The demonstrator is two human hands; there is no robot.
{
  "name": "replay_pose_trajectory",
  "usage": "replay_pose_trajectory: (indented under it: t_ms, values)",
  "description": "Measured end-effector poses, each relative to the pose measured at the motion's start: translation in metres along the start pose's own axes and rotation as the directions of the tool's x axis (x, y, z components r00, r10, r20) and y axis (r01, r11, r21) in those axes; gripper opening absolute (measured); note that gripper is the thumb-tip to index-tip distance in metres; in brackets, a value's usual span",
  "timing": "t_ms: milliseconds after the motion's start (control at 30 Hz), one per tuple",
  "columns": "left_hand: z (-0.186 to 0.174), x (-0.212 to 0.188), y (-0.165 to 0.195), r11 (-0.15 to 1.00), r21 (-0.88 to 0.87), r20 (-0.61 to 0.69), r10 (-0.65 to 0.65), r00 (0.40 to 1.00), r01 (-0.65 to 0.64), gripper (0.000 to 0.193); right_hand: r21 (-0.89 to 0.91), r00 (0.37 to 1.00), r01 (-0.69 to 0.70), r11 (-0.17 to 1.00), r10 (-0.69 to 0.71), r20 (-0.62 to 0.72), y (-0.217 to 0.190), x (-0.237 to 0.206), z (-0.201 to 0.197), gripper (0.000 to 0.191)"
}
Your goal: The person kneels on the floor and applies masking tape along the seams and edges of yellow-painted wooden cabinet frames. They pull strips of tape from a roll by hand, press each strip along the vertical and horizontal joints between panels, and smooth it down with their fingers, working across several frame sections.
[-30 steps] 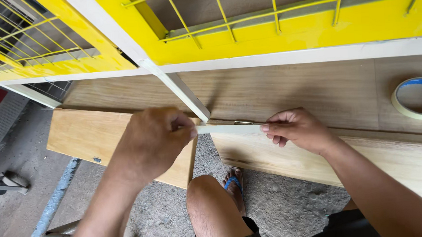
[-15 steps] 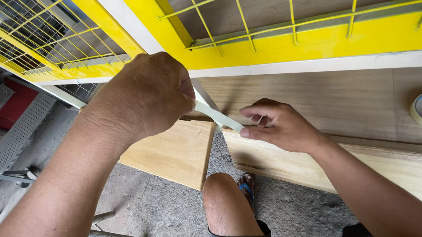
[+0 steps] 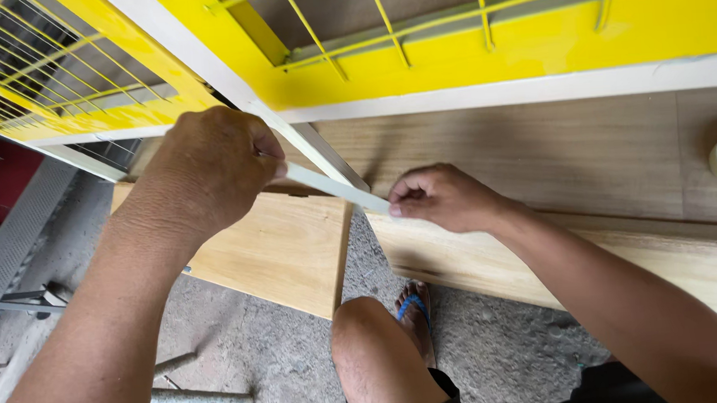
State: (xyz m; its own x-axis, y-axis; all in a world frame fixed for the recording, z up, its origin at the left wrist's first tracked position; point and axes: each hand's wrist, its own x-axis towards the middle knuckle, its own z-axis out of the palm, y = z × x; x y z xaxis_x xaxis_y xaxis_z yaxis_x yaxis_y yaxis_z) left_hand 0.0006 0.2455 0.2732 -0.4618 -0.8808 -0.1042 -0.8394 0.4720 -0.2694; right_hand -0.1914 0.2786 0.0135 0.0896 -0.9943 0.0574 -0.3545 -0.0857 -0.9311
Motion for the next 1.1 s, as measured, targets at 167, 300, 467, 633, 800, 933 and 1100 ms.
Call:
replay_pose_trajectory:
  t_ms: [167,300,467,633,800,933,1100]
  values:
    - [0.032,0.016,-0.007,0.998,-0.004,-0.254,0.064,0.965,-0.067,0.015,0.004,0.999,0.039,0.999,-0.038,-0.022,0.013,0.033,0.004,0.023]
    - [0.053,0.018,-0.012,0.988,-0.082,-0.349,0.094,0.932,-0.13,0.014,0.019,0.998,0.013,1.0,-0.012,-0.054,0.024,0.045,0.01,0.024]
    - [0.064,0.019,-0.019,0.966,0.012,-0.518,0.226,0.825,-0.257,0.009,-0.07,0.998,-0.015,0.997,0.011,-0.059,0.021,0.056,0.011,0.015]
    - [0.07,0.021,-0.031,0.904,-0.217,-0.575,0.185,0.797,-0.367,0.012,-0.108,0.993,-0.121,0.987,0.12,-0.015,0.014,0.049,0.003,0.015]
    - [0.083,0.031,-0.045,0.776,-0.602,-0.338,-0.034,0.941,-0.189,0.01,-0.066,0.952,-0.285,0.956,0.29,0.1,0.017,0.029,-0.007,0.018]
    - [0.103,0.032,-0.046,0.505,-0.835,-0.3,-0.084,0.95,-0.219,0.011,0.116,0.954,-0.25,0.961,0.225,0.197,0.023,0.016,-0.014,0.018]
    - [0.129,0.034,-0.043,0.101,-0.939,-0.341,-0.147,0.928,-0.329,0.015,0.231,0.961,-0.222,0.947,0.172,0.215,0.029,0.011,-0.013,0.018]
